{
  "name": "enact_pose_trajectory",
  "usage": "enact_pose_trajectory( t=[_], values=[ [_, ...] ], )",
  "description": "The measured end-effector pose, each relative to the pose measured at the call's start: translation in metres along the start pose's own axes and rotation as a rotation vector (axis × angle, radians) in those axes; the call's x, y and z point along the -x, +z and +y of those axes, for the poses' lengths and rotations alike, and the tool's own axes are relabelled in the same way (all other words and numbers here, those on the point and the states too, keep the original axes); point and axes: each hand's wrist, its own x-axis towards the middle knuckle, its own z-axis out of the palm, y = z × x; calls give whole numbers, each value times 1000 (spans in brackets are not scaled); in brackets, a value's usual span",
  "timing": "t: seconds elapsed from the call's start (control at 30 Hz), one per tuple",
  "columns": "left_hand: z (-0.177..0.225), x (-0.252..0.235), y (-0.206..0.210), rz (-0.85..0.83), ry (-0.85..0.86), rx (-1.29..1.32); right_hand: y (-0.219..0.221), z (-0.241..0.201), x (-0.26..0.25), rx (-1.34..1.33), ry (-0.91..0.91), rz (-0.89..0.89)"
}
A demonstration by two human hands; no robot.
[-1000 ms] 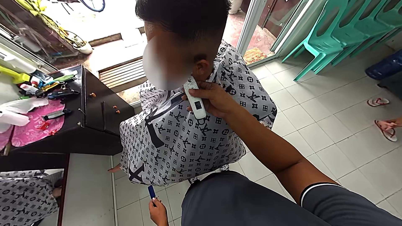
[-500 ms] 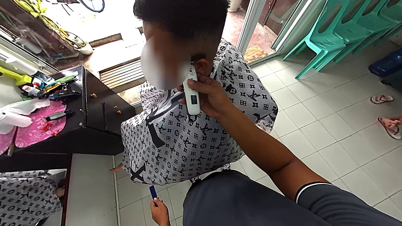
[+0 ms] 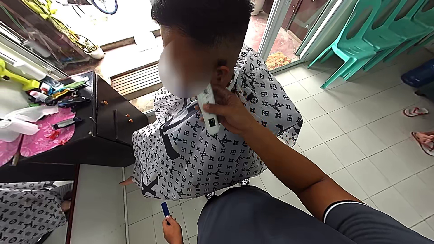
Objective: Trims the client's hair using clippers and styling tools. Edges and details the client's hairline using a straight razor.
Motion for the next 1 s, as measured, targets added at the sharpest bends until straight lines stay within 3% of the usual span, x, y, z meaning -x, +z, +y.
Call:
enact_pose_trajectory(
  t=[0.1,0.3,0.43,1.0],
  values=[
    [-1,0,1,-3,-3,-3,6,3,-3,41,135,48],
    [2,-3,1,9,-6,-4,22,-10,-16,-179,99,93],
    [1,-2,0,8,-5,3,29,-10,-16,-195,13,118],
    [4,2,-3,-12,-4,-1,49,-5,-23,-261,-24,173]
  ],
)
